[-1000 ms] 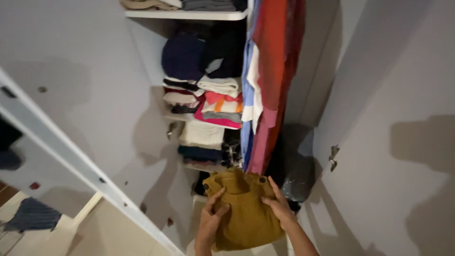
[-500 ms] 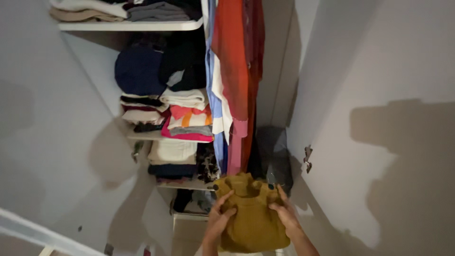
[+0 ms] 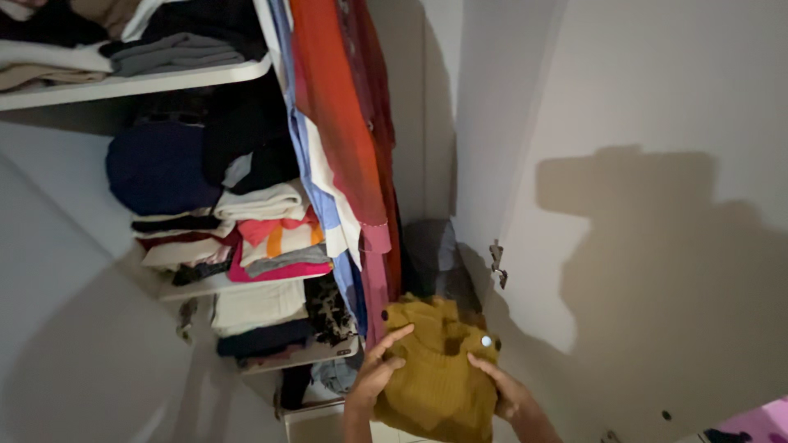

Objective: The person organizes clothes in a bedroom closet. They hang a pink and orange dress on a hanger, place it in the wardrobe, fold a black garment and stack it on a shelf, then remove a light blue garment from a hanger and place it on a stack. Finally, they fold a mustard-colored sweater and place it on the floor.

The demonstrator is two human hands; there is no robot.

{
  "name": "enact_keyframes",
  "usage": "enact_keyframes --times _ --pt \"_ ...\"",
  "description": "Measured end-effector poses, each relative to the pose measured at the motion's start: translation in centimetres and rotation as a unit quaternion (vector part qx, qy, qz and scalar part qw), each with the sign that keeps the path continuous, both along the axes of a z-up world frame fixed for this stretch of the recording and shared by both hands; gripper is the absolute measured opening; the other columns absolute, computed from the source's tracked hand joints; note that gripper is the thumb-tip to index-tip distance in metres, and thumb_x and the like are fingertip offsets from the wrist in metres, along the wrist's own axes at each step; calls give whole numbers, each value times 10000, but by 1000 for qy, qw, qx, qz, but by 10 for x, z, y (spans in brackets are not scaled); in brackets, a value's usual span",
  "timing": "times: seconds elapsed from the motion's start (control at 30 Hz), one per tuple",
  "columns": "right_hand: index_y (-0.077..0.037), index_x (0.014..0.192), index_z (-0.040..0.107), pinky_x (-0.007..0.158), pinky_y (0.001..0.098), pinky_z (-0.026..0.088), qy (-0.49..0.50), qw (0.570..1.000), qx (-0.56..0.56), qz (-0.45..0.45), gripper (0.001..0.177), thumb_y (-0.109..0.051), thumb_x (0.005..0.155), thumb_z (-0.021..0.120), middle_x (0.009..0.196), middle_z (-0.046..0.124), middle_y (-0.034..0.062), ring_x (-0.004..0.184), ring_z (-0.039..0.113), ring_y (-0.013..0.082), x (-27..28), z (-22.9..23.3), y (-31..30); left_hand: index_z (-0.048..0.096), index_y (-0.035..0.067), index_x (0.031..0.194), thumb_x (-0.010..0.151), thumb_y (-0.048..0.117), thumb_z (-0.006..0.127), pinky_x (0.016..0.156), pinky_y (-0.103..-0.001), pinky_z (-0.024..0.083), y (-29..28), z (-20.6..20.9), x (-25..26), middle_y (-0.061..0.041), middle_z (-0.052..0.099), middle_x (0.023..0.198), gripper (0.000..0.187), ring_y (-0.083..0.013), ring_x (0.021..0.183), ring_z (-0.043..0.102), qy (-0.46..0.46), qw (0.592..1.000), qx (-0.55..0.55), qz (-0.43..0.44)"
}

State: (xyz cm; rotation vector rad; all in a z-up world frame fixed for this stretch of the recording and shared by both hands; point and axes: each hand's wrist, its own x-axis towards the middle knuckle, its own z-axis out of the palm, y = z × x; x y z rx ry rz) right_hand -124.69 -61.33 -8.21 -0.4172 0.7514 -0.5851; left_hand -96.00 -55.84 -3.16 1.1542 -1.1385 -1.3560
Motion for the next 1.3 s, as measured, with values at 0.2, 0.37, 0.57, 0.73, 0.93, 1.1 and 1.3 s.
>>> enact_keyframes --times 0.2,0.37,0.57,0.73,0.93,1.1,1.3 --pt "-59 1422 541 1006 484 559 38 994 -7 -98 627 -327 872 679 1394 648 195 1236 658 332 -1 -55 -3 442 111 1547 858 26 685 1037 -302 394 -38 -28 13 -63 529 1508 735 -138 1303 506 -73 982 -175 -14" --pt "-72 1403 557 991 497 554 -58 973 -58 -216 600 -305 857 643 1367 649 170 1220 642 320 1 -85 -13 450 -156 1595 1054 421 727 968 -432 483 -57 -76 46 -307 552 1426 838 -370 1210 582 221 971 29 -83" --pt "-52 1432 544 1035 491 510 -84 936 -22 -342 596 -274 893 669 1399 630 147 1268 606 305 33 -78 -40 128 118 1603 820 629 571 1033 -563 545 -44 -125 9 -175 533 1514 1035 -386 1301 622 363 901 226 73" --pt "-81 1442 491 1063 499 491 -43 933 -27 -357 642 -182 847 709 1379 617 128 1271 588 323 55 -88 -69 326 152 1539 727 341 827 1027 -454 508 -91 -116 -56 -85 523 1476 973 -268 1300 565 256 951 48 166" --pt "-31 1435 501 1037 442 478 -16 941 -120 -318 675 -110 813 751 1358 627 126 1247 589 311 67 -134 -129 488 61 1445 692 206 886 1011 -410 509 -157 -127 -32 -136 631 1368 864 -289 1229 619 118 970 -25 212" --pt "-37 1448 521 963 403 474 109 943 -162 -270 613 -104 867 705 1360 647 109 1175 618 282 72 -181 -182 493 74 1423 698 238 874 985 -384 522 -206 -166 -15 -123 652 1330 835 -252 1187 640 44 976 -26 212" --pt "-40 1519 431 932 388 529 245 877 -259 -322 696 48 850 601 1362 624 172 1143 630 306 93 -213 -226 435 65 1459 771 299 858 1041 -372 492 -255 -196 -8 -153 656 1375 840 -282 1238 634 -123 971 -8 205"
